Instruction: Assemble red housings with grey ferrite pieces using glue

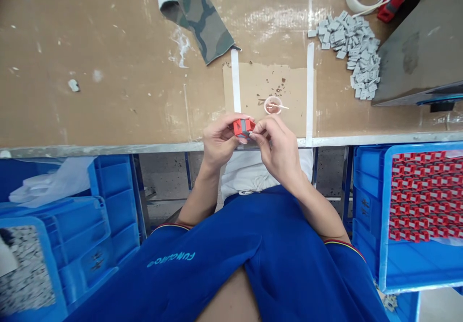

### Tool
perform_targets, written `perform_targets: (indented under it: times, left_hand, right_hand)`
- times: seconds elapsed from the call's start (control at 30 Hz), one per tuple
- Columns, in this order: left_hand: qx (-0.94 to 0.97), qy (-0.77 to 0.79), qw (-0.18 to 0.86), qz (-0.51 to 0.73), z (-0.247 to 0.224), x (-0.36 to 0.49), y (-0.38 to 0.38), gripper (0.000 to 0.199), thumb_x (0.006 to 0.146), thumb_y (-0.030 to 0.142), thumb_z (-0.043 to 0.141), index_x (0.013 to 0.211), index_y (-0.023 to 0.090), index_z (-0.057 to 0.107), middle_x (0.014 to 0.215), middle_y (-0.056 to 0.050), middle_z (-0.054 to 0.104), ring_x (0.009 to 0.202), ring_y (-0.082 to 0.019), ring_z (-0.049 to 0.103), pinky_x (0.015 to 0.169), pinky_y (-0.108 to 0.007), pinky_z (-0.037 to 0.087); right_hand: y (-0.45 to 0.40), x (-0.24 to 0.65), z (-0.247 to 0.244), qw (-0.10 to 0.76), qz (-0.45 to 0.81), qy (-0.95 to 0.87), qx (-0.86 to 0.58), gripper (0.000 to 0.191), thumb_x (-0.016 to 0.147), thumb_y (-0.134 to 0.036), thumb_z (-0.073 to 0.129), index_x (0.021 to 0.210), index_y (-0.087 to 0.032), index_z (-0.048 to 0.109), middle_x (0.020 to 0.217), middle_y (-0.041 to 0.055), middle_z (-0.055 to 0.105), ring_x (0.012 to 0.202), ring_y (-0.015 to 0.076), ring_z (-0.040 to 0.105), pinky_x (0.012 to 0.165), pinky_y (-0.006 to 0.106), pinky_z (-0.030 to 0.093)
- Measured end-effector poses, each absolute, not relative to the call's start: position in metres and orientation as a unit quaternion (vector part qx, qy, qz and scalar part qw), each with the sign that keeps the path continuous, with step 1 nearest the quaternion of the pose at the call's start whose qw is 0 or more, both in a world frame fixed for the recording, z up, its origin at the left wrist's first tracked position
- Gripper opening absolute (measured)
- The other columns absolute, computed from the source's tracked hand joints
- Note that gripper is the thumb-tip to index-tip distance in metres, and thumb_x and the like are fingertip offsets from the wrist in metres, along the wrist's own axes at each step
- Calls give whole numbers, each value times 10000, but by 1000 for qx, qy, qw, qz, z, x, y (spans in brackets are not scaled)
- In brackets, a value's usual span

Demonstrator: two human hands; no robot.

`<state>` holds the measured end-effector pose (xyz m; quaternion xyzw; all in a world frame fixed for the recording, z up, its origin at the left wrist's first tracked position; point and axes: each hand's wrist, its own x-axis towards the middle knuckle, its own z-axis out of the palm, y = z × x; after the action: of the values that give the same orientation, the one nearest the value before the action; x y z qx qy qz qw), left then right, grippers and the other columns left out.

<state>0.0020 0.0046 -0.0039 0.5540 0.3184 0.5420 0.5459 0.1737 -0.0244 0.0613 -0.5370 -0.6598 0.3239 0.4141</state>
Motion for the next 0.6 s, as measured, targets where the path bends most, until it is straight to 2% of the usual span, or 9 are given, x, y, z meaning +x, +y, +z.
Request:
perform_targets:
  times: [0.17, 0.27, 0.4, 0.6]
  left_hand:
    - [562, 325, 552, 523, -1, -2, 7, 421, 827, 430, 908, 1204, 272, 811, 1114, -58, 794, 1018, -200, 758, 889, -322, 627]
    - [582, 310, 554, 507, -1, -6, 9, 438, 805, 426, 927, 1200, 268, 823, 1104, -67, 812, 1016, -207, 758, 911, -335, 615]
    - [603, 304, 552, 489, -1, -9, 10, 455, 782, 438, 943, 1182, 252, 831, 1095, -79, 828, 1017, -219, 771, 932, -350, 614]
    - [604, 300, 554, 488, -3, -9, 9, 440, 806, 431, 927, 1204, 273, 823, 1160, -78, 826, 1089, -246, 790, 956, -370, 644]
  right_hand:
    - [-18, 180, 62, 429, 397, -607, -539, 113, 928, -212, 739, 847, -225, 661, 849, 6, 714, 780, 161, 700, 726, 303, 596]
    - [-15, 185, 61, 414, 465, -561, -546, 166, 860, -295, 825, 821, -207, 689, 805, -1, 747, 720, 164, 718, 685, 304, 607]
    - [-15, 186, 55, 414, 495, -525, -555, 230, 828, -365, 855, 792, -195, 704, 787, 7, 762, 708, 171, 729, 695, 318, 618]
    - [-19, 184, 47, 444, 480, -542, -528, 86, 872, -242, 817, 839, -200, 749, 839, 7, 767, 762, 168, 737, 723, 306, 602]
